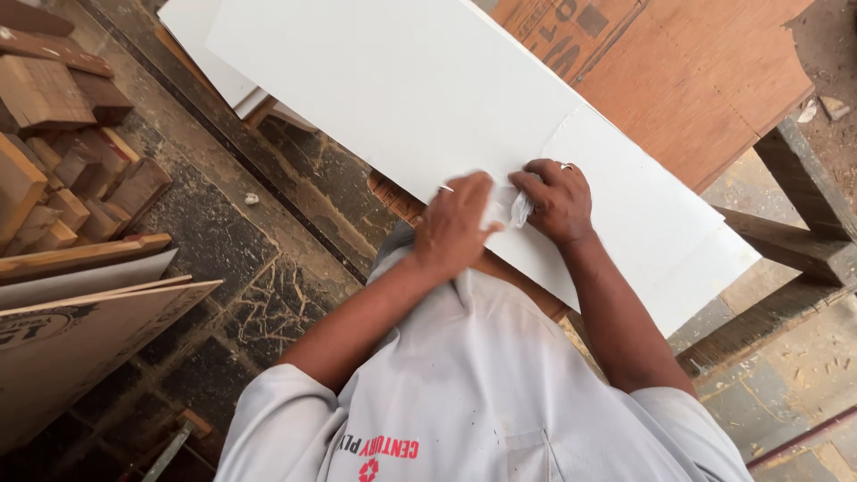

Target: The person is peeling protective film and applying adhesive or smoothing laminate on a wooden panel.

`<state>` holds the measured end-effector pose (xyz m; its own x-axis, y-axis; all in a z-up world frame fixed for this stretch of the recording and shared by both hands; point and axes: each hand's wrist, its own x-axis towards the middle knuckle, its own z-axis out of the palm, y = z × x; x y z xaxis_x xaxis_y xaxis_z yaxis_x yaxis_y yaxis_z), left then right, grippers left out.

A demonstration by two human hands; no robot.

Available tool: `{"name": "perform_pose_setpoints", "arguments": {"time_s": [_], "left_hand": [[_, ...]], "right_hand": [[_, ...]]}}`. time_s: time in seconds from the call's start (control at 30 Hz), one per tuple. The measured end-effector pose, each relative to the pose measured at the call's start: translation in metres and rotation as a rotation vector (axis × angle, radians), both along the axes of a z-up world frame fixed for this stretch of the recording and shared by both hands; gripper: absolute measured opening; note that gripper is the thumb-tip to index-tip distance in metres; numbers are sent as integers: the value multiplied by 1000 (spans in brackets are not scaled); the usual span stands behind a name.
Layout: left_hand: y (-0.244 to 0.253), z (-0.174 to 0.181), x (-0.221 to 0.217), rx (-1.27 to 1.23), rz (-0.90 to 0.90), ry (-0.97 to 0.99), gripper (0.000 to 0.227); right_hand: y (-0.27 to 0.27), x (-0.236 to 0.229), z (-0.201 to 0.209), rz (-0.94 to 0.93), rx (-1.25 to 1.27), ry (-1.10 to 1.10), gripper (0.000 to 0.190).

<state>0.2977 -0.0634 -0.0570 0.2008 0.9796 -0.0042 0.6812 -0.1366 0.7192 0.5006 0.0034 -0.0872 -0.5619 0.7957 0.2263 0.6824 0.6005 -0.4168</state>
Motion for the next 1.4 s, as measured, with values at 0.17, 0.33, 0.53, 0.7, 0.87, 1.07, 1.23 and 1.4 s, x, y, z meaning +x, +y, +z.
{"name": "perform_pose_setpoints", "arguments": {"time_s": [0.17,0.33,0.53,0.7,0.87,1.07,1.23,1.4], "left_hand": [[21,-32,-23,56,30,237,65],[-2,-78,-14,65,-69,336,5],[-24,-26,10,-39,185,34,6],[-34,-9,35,-260,272,-154,15],[-36,8,65,-391,355,-311,20],[-38,29,74,-440,334,-432,23],[-41,33,13,-139,258,-356,22],[-41,-19,-100,9,628,61,33]], "right_hand": [[-7,7,-7,41,29,-27,22],[-10,4,-8,85,33,15,20],[-12,3,-16,8,15,-71,28],[-13,4,-19,29,2,-53,27],[-15,13,-31,34,-13,-87,30],[-14,9,-11,91,-55,-26,28],[-26,2,2,75,-180,118,23],[-36,2,-2,-69,-124,73,30]]}}
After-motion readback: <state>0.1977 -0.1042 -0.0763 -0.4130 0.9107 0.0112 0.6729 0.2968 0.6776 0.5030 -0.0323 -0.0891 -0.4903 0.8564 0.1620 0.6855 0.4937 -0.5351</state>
